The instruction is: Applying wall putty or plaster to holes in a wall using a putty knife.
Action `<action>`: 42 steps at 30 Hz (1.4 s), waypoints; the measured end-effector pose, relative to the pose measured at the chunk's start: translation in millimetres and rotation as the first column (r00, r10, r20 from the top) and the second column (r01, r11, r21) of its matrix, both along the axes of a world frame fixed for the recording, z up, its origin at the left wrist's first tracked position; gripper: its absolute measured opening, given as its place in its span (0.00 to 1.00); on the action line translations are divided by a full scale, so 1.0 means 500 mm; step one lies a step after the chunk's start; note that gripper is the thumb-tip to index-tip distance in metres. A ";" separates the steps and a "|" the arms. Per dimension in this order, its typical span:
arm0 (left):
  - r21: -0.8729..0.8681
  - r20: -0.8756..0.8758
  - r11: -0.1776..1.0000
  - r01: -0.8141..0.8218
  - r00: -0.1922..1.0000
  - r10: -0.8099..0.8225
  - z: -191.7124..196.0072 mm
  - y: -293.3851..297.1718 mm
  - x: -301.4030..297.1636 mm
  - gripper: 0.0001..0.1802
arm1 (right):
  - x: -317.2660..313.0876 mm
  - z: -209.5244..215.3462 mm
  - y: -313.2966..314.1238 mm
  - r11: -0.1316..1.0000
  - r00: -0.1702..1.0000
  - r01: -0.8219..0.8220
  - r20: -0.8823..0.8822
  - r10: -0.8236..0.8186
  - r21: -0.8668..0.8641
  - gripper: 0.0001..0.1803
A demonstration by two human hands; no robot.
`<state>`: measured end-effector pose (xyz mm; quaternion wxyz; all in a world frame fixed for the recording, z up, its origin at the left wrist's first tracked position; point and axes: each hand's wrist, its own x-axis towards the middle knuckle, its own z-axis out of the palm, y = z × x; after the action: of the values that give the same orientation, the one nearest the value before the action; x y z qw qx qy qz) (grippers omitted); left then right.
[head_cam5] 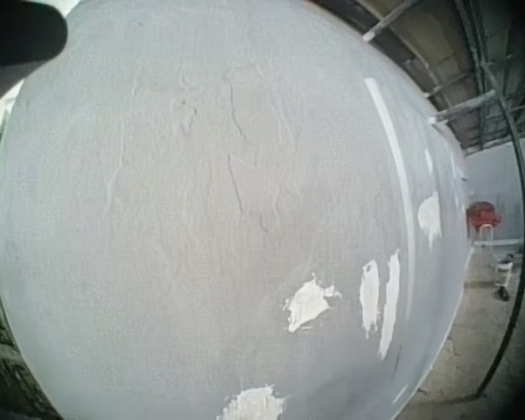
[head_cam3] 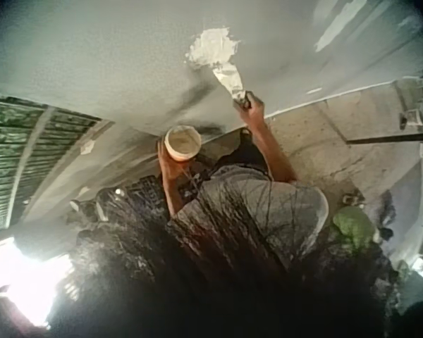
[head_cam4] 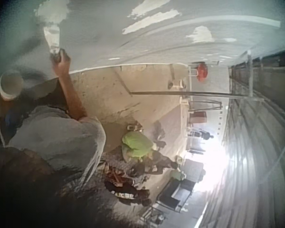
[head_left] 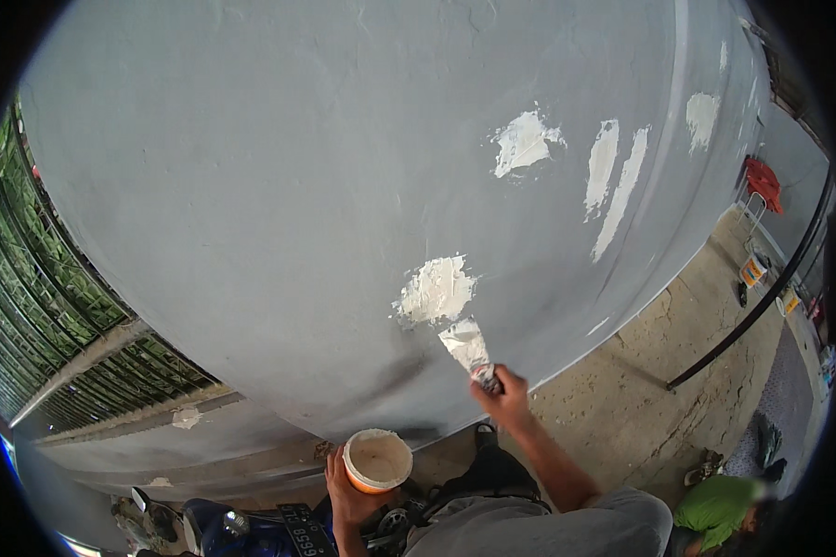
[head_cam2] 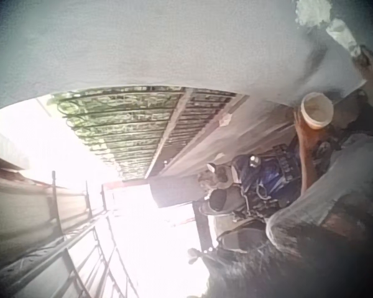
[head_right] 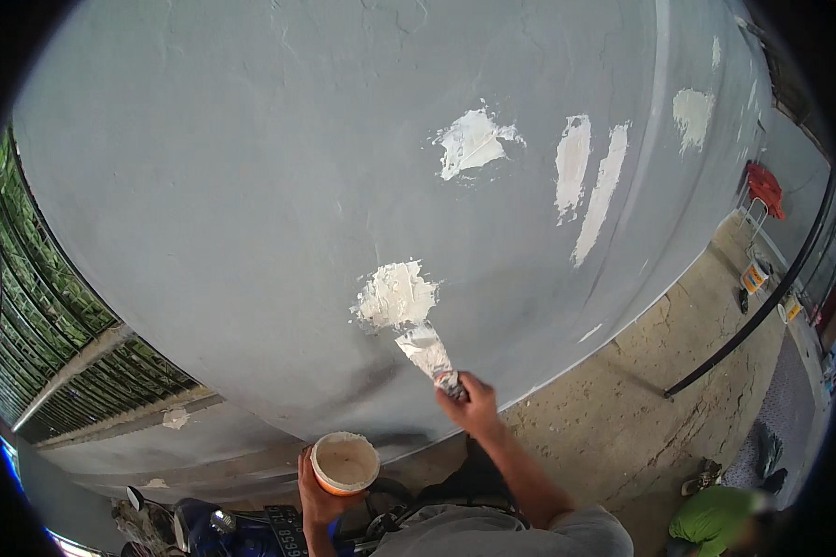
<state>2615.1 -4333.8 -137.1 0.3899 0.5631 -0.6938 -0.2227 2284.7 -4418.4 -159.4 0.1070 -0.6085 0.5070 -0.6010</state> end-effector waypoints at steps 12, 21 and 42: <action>-0.020 -0.021 0.993 0.120 0.992 -0.121 -0.003 -0.020 -0.036 0.56 | -0.097 0.217 0.054 0.991 0.999 0.019 0.048 -0.026 0.131 0.16; -0.091 -0.113 0.881 0.465 0.874 -0.473 -0.004 -0.122 -0.164 0.55 | -0.070 0.160 0.207 0.784 0.117 -0.617 0.978 0.176 -0.067 0.24; -0.131 -0.223 0.833 0.537 0.803 -0.553 0.153 0.006 -0.516 0.54 | -0.235 0.124 0.533 0.936 0.767 0.016 0.597 -0.237 0.351 0.15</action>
<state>2357.2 -4330.8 -60.6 0.4115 0.2949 -0.7774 -0.3733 2167.0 -4151.9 -97.5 0.3278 -0.3096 0.5739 -0.6836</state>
